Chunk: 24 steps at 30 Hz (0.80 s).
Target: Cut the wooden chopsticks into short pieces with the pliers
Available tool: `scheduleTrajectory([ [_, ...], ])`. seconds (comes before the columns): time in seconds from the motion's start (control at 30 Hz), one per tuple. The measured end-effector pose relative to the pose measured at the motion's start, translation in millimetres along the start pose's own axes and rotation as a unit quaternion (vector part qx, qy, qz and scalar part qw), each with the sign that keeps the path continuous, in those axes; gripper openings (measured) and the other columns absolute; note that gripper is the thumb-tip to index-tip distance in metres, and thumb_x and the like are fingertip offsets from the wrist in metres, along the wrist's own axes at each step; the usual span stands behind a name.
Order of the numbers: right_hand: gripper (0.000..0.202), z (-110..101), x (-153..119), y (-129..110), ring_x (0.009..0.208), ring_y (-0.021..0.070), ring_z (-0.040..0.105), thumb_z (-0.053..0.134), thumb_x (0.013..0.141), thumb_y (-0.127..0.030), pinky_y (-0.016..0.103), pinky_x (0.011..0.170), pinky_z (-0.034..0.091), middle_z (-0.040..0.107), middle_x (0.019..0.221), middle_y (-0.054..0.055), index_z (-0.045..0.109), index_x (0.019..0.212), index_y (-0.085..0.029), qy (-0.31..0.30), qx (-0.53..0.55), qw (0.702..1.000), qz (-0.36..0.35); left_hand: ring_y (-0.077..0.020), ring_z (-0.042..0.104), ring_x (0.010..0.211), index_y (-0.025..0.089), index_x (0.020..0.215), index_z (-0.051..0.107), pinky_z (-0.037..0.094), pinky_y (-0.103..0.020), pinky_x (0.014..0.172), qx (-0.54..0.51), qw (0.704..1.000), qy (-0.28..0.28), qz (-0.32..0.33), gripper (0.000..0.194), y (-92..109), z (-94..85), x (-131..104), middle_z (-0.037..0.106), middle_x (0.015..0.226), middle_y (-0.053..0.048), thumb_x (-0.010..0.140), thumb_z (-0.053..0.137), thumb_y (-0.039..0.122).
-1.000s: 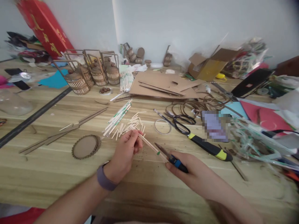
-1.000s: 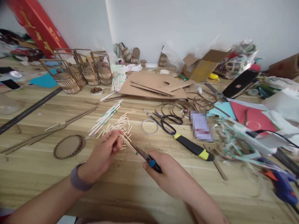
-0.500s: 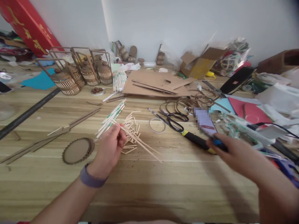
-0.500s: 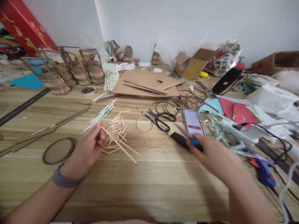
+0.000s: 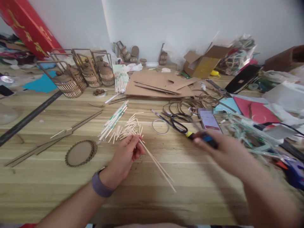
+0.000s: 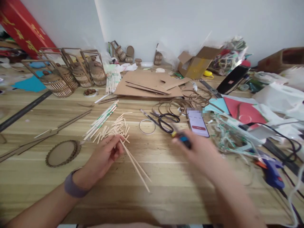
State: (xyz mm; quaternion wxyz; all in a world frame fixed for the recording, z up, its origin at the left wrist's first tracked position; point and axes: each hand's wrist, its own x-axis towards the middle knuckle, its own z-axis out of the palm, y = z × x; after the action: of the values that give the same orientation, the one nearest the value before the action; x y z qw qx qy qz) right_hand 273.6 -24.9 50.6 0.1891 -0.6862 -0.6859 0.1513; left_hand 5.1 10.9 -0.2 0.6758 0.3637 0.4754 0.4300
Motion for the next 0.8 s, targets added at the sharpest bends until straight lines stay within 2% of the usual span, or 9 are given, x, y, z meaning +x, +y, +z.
scheduleTrajectory([
  [0.07,0.019,24.0,-2.4,-40.8,0.062,0.0182,0.058,0.054,0.086,-0.039,0.027,0.056,0.037,0.065,0.070,0.002,0.060,0.079,-0.022,-0.157,0.036,0.986,-0.043,-0.0069,0.041,0.044,0.015,0.083,0.058,0.030,-0.017,0.044,-0.002,1.000,-0.021,-0.009,0.024,-2.8,1.1,-1.7,0.057,0.054,0.003,0.086,0.054,0.038],
  [0.13,0.015,43.9,-5.8,-65.5,0.061,0.0150,0.056,0.056,0.084,-0.033,0.024,0.054,0.034,0.064,0.068,-0.001,0.058,0.074,-0.021,-0.224,0.050,0.970,-0.077,-0.0067,0.042,0.046,0.015,0.083,0.058,0.031,-0.017,0.045,-0.012,0.999,-0.029,-0.016,0.024,-4.9,1.0,-2.1,0.056,0.056,0.003,0.087,0.054,0.038],
  [0.2,0.016,57.1,-7.1,-74.5,0.058,0.0136,0.052,0.054,0.084,-0.028,0.023,0.053,0.029,0.062,0.065,-0.001,0.054,0.070,-0.021,-0.224,0.033,0.970,-0.088,-0.0062,0.043,0.047,0.015,0.078,0.057,0.031,-0.017,0.045,-0.019,0.999,-0.026,-0.011,0.024,-6.1,-0.1,-1.2,0.054,0.058,0.004,0.086,0.055,0.037],
  [0.3,0.016,64.5,-1.2,-70.8,0.057,0.0132,0.051,0.048,0.085,-0.022,0.023,0.053,0.028,0.059,0.063,-0.001,0.051,0.069,-0.021,-0.217,0.023,0.971,-0.099,-0.0062,0.043,0.046,0.014,0.077,0.058,0.031,-0.018,0.045,-0.017,0.999,-0.037,0.004,0.026,-6.4,-1.9,1.5,0.055,0.059,0.003,0.086,0.056,0.038],
  [0.4,0.016,63.9,10.2,-62.1,0.058,0.0143,0.051,0.046,0.086,-0.022,0.023,0.054,0.030,0.060,0.064,0.000,0.050,0.070,-0.021,-0.208,0.001,0.974,-0.084,-0.0086,0.049,0.048,0.015,0.092,0.060,0.036,-0.020,0.048,0.011,0.999,-0.039,-0.007,0.027,-5.1,-2.5,2.6,0.065,0.065,0.000,0.087,0.053,0.041],
  [0.5,0.020,63.4,19.0,-54.1,0.058,0.0149,0.052,0.044,0.088,-0.025,0.024,0.053,0.029,0.061,0.064,0.001,0.050,0.070,-0.021,-0.193,-0.049,0.979,-0.045,-0.0135,0.058,0.055,0.016,0.098,0.060,0.042,-0.024,0.053,0.102,0.994,-0.034,-0.007,0.032,-3.8,-2.8,1.4,0.072,0.073,-0.004,0.090,0.047,0.044],
  [0.6,0.020,65.0,22.9,-47.0,0.058,0.0154,0.055,0.045,0.089,-0.026,0.024,0.052,0.028,0.065,0.068,0.003,0.054,0.072,-0.021,-0.193,-0.099,0.976,-0.017,-0.0199,0.067,0.075,0.017,0.093,0.061,0.048,-0.029,0.065,0.220,0.973,-0.067,0.027,0.035,-5.2,-5.0,1.2,0.075,0.085,-0.008,0.092,0.043,0.047],
  [0.67,0.017,66.6,24.5,-42.8,0.060,0.0170,0.058,0.046,0.088,-0.026,0.025,0.052,0.028,0.067,0.071,0.006,0.056,0.075,-0.020,-0.184,-0.123,0.975,-0.003,-0.0223,0.068,0.089,0.018,0.093,0.061,0.049,-0.033,0.077,0.276,0.955,-0.083,0.064,0.036,-7.1,-7.7,3.0,0.074,0.095,-0.009,0.093,0.040,0.047],
  [0.8,0.015,68.5,28.3,-36.4,0.065,0.0216,0.061,0.048,0.086,-0.025,0.027,0.052,0.027,0.068,0.072,0.009,0.059,0.077,-0.019,-0.159,-0.144,0.977,0.012,-0.0237,0.064,0.103,0.018,0.096,0.064,0.045,-0.037,0.093,0.366,0.919,-0.064,0.130,0.038,-7.0,-14.1,8.4,0.071,0.106,-0.009,0.096,0.035,0.042],
])
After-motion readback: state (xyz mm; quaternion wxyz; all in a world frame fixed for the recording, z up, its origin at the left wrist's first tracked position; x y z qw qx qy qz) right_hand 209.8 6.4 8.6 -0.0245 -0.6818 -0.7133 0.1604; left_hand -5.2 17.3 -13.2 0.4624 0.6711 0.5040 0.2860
